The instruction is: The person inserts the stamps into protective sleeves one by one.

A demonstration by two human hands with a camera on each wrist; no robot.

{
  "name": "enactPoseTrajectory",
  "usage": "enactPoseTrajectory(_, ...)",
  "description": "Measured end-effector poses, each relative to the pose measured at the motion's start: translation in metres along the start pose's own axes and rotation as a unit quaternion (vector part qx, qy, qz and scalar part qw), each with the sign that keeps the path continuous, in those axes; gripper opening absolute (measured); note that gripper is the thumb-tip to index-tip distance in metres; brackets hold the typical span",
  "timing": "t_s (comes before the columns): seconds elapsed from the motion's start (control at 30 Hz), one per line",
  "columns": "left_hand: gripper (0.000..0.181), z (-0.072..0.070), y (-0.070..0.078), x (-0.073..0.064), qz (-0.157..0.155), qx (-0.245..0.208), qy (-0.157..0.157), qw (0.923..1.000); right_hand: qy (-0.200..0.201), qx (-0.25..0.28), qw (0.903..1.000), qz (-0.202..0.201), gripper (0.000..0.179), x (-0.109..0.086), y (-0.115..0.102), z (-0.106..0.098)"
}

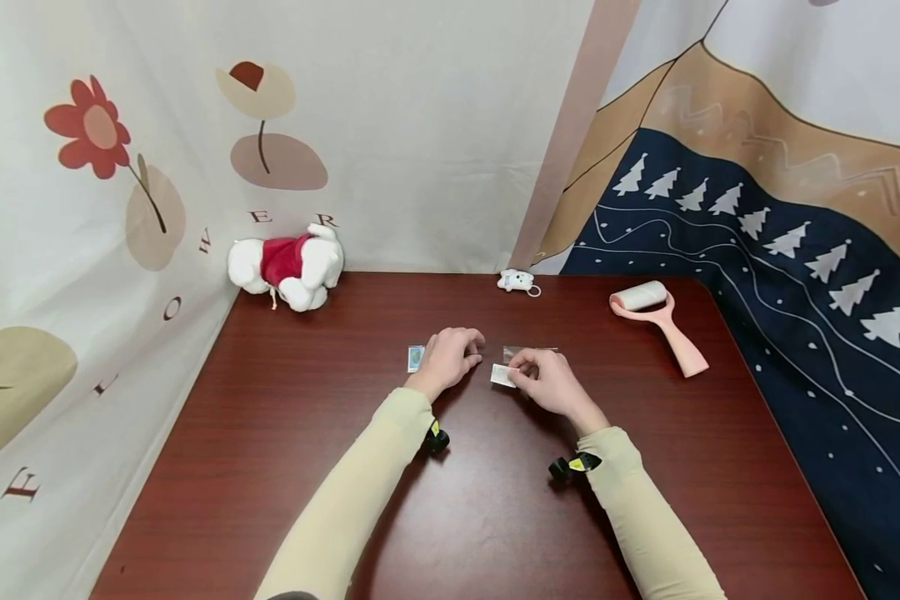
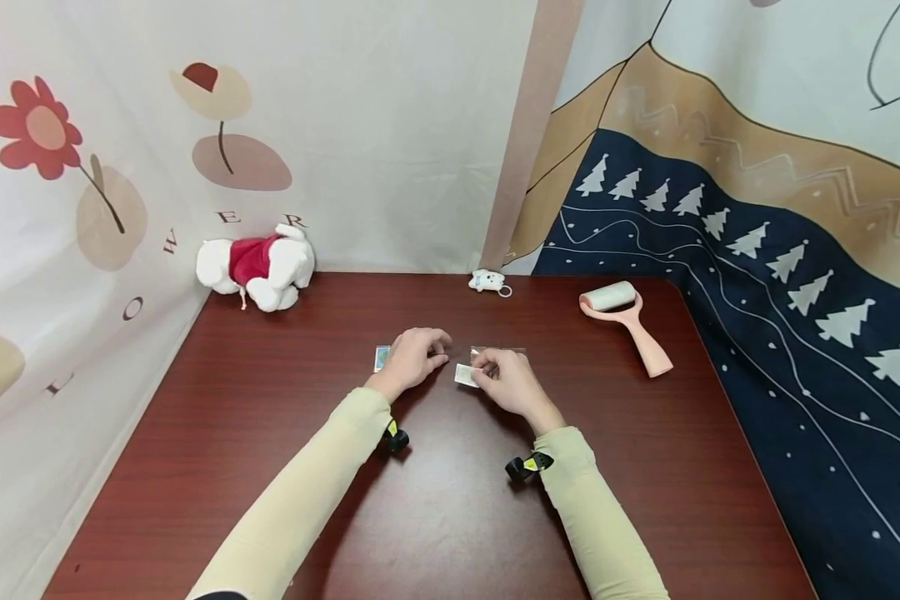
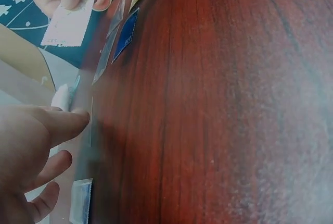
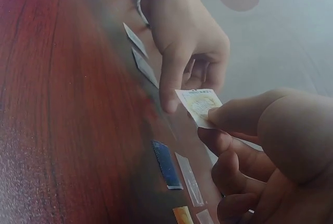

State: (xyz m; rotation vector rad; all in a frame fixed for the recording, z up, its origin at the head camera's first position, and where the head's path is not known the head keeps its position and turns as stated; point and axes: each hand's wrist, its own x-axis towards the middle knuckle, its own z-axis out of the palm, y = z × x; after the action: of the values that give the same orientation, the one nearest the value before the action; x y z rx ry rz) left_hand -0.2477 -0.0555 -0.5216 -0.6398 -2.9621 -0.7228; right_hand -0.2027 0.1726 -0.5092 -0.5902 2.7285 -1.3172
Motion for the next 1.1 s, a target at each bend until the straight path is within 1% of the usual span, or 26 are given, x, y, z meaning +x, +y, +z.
enactPoseTrajectory(0.07,0.021,-0.001,0.0,-0.001,-0.007,-0.014,0.006,0.9999,0.001,0.004,1.0,-0.001,0.005,0.0,0.001,0.0)
enactPoseTrajectory(0.17,0.02,-0.004,0.001,-0.003,-0.019,-0.049,0.017,0.9985,0.007,0.011,0.9999,-0.001,0.005,-0.001,0.002,-0.001)
enactPoseTrajectory(0.27,0.017,-0.007,0.0,-0.005,-0.022,-0.086,0.034,0.9955,0.013,0.015,0.9998,0.001,0.005,-0.002,0.002,-0.001)
enactPoseTrajectory(0.33,0.014,-0.008,-0.001,-0.006,-0.017,-0.111,0.046,0.9926,0.012,0.019,0.9997,0.003,0.004,-0.002,0.002,-0.001)
enactPoseTrajectory(0.47,0.01,-0.012,-0.005,-0.009,-0.005,-0.143,0.068,0.9874,0.003,0.03,0.9995,0.009,0.004,-0.003,0.002,0.0)
enactPoseTrajectory(0.6,0.011,-0.016,-0.009,-0.014,0.001,-0.165,0.077,0.9833,0.004,0.039,0.9991,0.012,0.004,-0.003,0.0,0.001)
enactPoseTrajectory(0.7,0.014,-0.018,-0.012,-0.017,-0.006,-0.188,0.067,0.9798,0.009,0.044,0.9989,0.013,0.004,-0.003,-0.002,0.0)
enactPoseTrajectory(0.8,0.017,-0.02,-0.014,-0.021,-0.017,-0.217,0.044,0.9751,0.008,0.046,0.9988,0.011,0.004,-0.002,-0.003,0.0)
enactPoseTrajectory(0.9,0.017,-0.02,-0.017,-0.025,-0.023,-0.251,0.022,0.9675,0.004,0.046,0.9989,0.01,0.004,-0.001,-0.002,0.001)
enactPoseTrajectory(1.03,0.018,-0.021,-0.019,-0.029,-0.032,-0.27,0.011,0.9624,0.001,0.047,0.9989,0.008,0.004,0.0,-0.001,0.001)
enactPoseTrajectory(1.1,0.021,-0.022,-0.019,-0.031,-0.04,-0.266,0.007,0.9632,-0.001,0.048,0.9988,0.007,0.004,0.0,-0.001,0.001)
